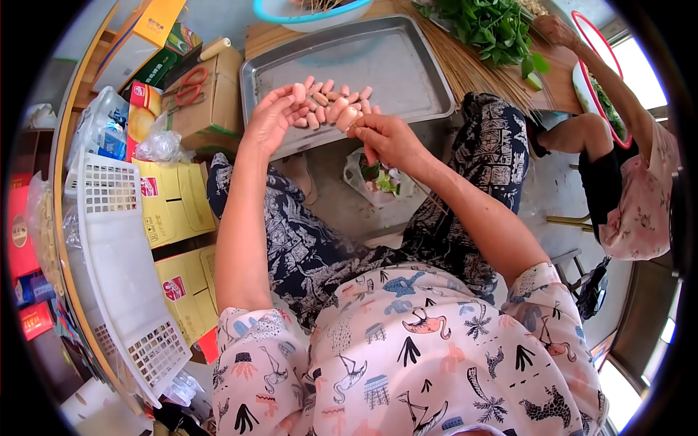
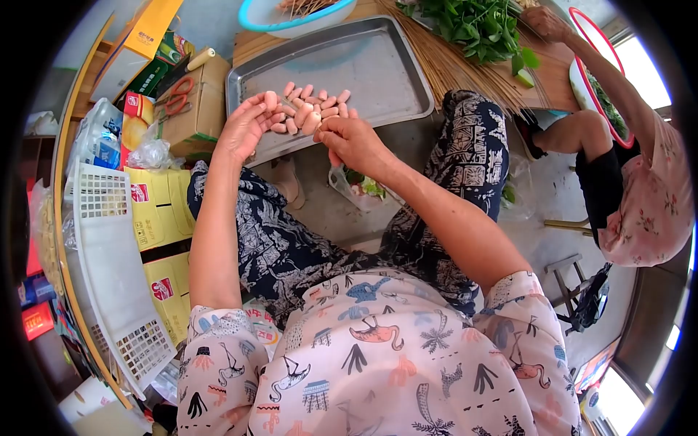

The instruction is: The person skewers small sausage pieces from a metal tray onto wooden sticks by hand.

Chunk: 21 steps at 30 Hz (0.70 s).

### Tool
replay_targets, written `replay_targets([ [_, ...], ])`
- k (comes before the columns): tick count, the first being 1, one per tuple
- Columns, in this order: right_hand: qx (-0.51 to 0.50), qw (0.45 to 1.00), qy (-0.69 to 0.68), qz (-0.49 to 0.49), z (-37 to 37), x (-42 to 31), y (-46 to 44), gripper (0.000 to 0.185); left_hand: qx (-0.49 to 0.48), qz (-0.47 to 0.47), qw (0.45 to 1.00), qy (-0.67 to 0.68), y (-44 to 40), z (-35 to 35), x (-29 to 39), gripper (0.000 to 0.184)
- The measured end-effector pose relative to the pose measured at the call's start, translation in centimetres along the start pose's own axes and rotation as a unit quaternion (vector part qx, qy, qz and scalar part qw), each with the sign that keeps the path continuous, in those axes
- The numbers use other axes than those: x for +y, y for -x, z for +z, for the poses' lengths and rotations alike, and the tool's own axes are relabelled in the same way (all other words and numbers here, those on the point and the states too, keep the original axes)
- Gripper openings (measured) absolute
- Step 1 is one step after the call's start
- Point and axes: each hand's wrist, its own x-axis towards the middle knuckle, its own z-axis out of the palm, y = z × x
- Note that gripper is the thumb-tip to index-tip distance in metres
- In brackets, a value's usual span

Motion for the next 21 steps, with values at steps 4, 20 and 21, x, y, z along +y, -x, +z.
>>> replay_targets([
  [4, 0.001, 1.000, 0.014, -0.026, 0.50, 0.50, -0.26, 0.021, -0.016, -0.004, 0.999, 0.043, -0.19, 0.34, 0.17, 0.027],
  [20, 0.010, 0.998, 0.040, -0.043, 0.72, 0.63, -0.70, 0.020, -0.039, 0.006, 0.997, 0.065, 0.10, 0.56, 0.17, 0.028],
  [21, 0.010, 0.999, 0.040, -0.030, 0.74, 0.48, -0.62, 0.020, -0.036, 0.008, 0.998, 0.055, 0.18, 0.63, 0.22, 0.027],
])
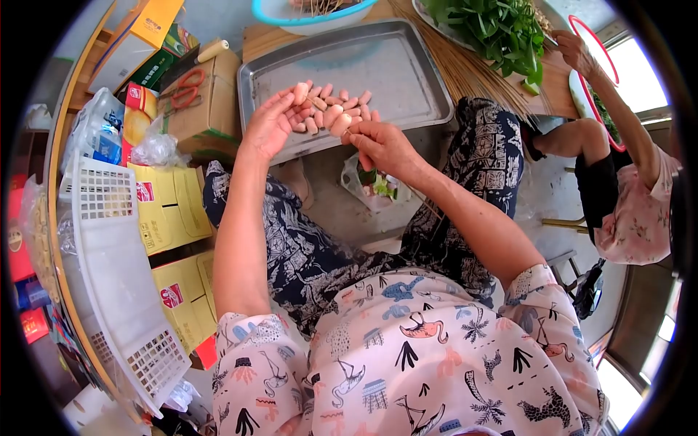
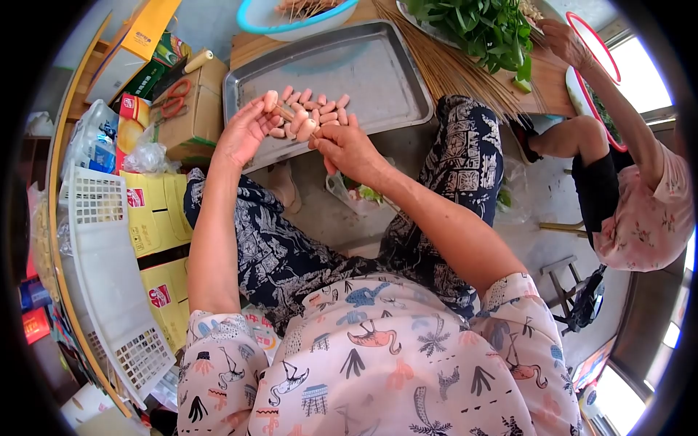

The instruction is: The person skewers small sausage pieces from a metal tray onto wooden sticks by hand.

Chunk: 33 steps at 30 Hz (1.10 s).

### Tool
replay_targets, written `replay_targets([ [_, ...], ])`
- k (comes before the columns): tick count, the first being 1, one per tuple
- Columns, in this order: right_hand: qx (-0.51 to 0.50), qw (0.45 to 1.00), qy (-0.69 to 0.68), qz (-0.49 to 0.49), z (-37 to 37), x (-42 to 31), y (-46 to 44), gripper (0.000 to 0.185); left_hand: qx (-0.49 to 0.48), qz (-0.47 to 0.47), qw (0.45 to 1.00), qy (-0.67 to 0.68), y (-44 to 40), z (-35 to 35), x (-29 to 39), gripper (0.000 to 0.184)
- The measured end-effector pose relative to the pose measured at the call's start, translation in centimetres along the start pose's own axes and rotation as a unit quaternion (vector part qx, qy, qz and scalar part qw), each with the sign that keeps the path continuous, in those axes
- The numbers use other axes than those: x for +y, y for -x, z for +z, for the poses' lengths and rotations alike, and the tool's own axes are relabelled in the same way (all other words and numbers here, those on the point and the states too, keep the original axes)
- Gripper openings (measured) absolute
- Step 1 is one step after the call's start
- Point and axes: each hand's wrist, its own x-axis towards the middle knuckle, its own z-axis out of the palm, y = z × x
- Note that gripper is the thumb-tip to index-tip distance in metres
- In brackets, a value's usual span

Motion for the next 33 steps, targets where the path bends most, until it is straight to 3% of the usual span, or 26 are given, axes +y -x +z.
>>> replay_targets([
  [19, -0.003, 1.000, -0.004, 0.002, -0.01, -0.22, 0.16, 0.022, -0.010, -0.001, 1.000, 0.008, 0.02, -0.09, -0.17, 0.025],
  [33, -0.005, 1.000, 0.001, 0.014, -0.18, -0.46, 0.05, 0.021, -0.025, -0.020, 0.999, -0.022, -0.35, -0.44, -0.32, 0.034],
])
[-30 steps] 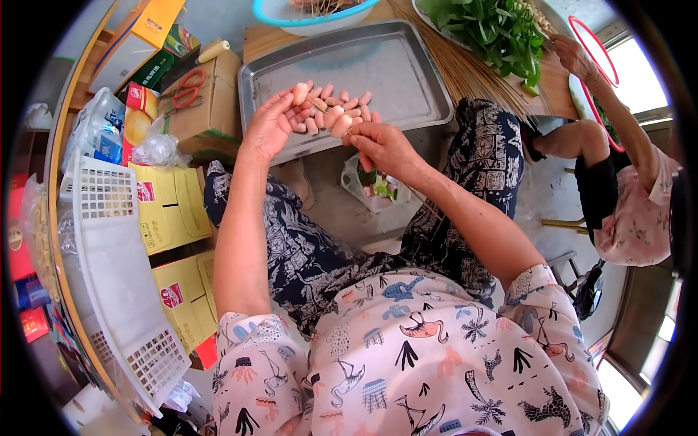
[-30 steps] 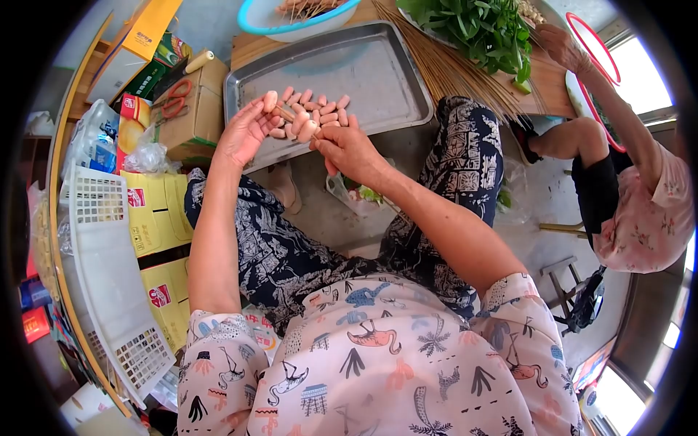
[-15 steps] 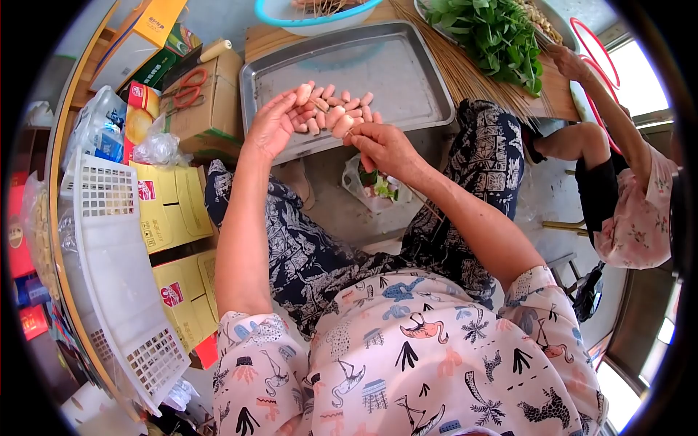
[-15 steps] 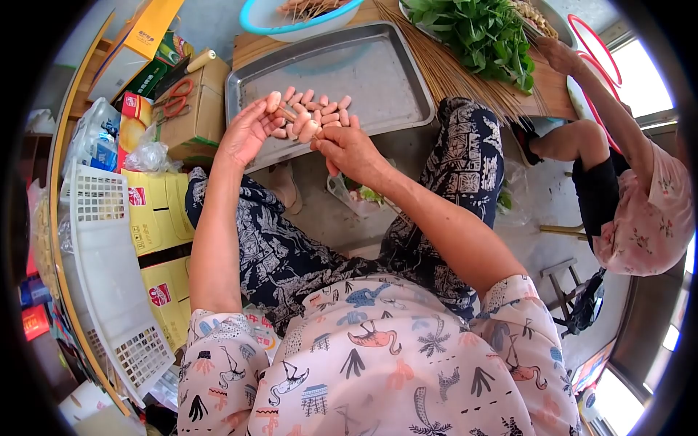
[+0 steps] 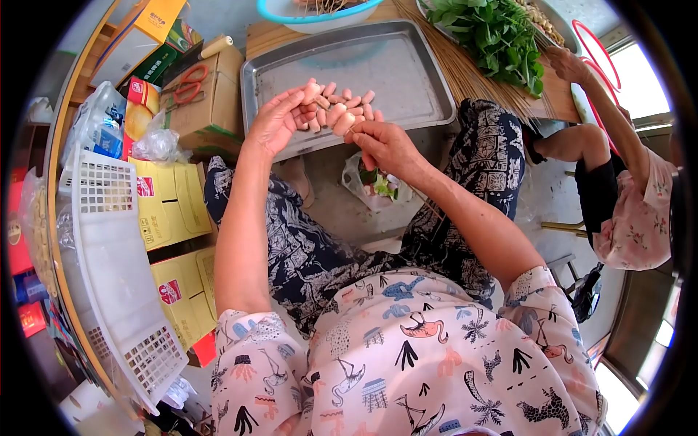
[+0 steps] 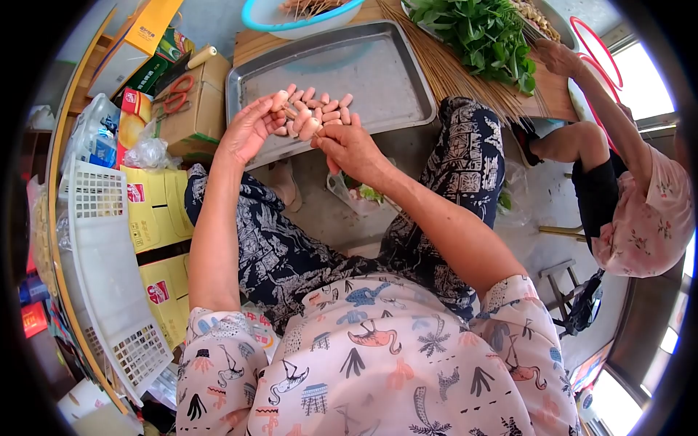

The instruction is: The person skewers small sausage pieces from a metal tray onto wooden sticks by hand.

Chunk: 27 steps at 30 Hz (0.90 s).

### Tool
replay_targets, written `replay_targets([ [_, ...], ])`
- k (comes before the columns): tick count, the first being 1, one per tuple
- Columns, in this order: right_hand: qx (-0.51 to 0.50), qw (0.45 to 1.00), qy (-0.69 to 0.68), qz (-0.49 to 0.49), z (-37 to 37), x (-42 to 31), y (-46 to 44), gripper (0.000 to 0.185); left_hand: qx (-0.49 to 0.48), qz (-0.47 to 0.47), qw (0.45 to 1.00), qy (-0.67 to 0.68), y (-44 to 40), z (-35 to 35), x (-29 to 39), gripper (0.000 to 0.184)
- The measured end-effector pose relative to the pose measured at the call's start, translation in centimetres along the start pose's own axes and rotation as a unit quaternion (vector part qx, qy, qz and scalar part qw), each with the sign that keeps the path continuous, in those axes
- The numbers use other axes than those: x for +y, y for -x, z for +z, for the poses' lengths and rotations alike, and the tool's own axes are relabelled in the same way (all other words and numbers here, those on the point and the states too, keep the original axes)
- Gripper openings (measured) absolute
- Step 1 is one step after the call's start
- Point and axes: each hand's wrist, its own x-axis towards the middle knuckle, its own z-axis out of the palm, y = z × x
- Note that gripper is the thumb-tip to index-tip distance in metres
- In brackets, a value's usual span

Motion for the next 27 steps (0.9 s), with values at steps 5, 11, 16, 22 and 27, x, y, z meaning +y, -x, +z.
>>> replay_targets([
  [5, 0.006, 1.000, 0.000, -0.010, 0.2, 0.5, -0.2, 0.020, -0.011, -0.006, 1.000, 0.002, 0.0, 0.4, 0.2, 0.034],
  [11, 0.008, 1.000, -0.011, -0.012, 0.3, 0.4, -0.3, 0.019, -0.024, -0.015, 0.999, -0.015, 0.6, 2.1, 0.7, 0.035],
  [16, 0.014, 0.999, 0.008, -0.043, 0.4, 1.2, -0.9, 0.020, -0.033, -0.032, 0.999, -0.027, 0.9, 3.0, 0.8, 0.030],
  [22, 0.013, 1.000, -0.026, 0.002, 0.5, 0.7, -1.3, 0.020, -0.035, -0.019, 0.999, -0.014, 0.5, 2.8, 0.4, 0.028],
  [27, -0.005, 0.999, -0.033, 0.029, 0.2, 0.3, -0.8, 0.021, 0.032, 0.001, 0.999, 0.006, 0.2, 1.6, 0.3, 0.027],
])
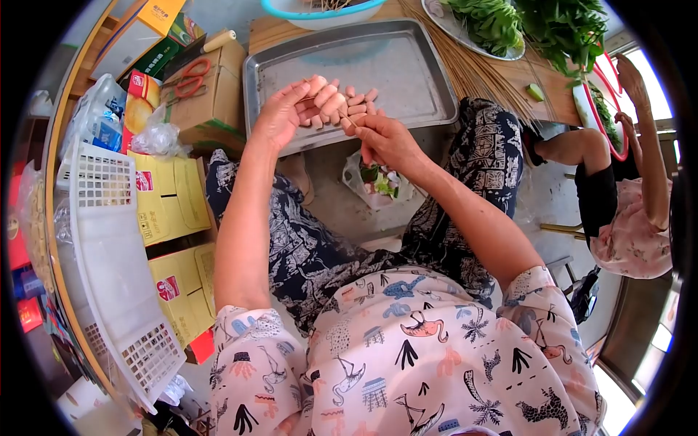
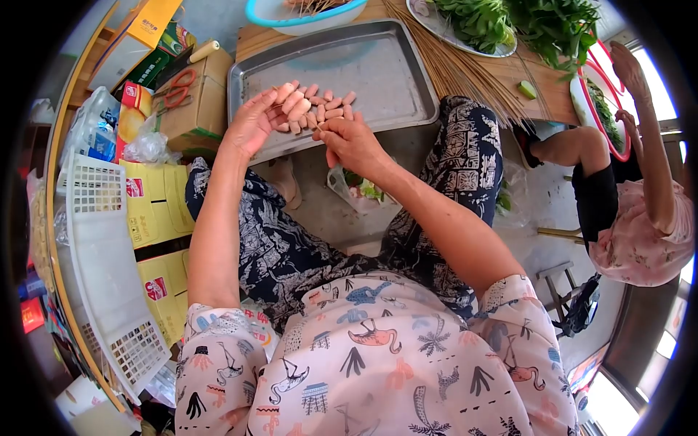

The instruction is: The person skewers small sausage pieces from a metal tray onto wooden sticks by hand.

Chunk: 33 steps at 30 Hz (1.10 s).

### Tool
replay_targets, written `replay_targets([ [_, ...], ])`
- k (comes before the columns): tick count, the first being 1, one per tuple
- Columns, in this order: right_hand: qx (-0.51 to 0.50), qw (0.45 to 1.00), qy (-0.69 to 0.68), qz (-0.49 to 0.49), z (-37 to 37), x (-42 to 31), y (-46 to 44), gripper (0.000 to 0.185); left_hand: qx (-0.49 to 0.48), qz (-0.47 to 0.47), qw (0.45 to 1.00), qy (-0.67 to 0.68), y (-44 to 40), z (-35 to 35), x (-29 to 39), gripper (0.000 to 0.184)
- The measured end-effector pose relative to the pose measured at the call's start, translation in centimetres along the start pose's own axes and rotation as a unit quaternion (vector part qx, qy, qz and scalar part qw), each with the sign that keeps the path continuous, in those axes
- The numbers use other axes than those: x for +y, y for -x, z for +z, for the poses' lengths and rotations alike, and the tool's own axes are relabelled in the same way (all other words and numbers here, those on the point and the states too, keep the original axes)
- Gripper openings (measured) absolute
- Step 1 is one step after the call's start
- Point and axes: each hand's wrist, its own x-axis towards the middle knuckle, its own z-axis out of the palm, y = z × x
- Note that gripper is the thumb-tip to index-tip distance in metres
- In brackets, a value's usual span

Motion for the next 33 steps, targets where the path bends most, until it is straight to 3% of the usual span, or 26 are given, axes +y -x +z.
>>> replay_targets([
  [22, 0.012, 0.999, 0.002, -0.037, 0.2, 1.4, -0.6, 0.020, -0.031, -0.024, 0.999, -0.026, -0.2, 0.5, -0.3, 0.038],
  [33, 0.021, 0.999, 0.011, -0.041, 0.3, 1.7, -1.1, 0.020, -0.046, -0.015, 0.998, -0.046, -0.2, 1.4, -0.8, 0.057],
])
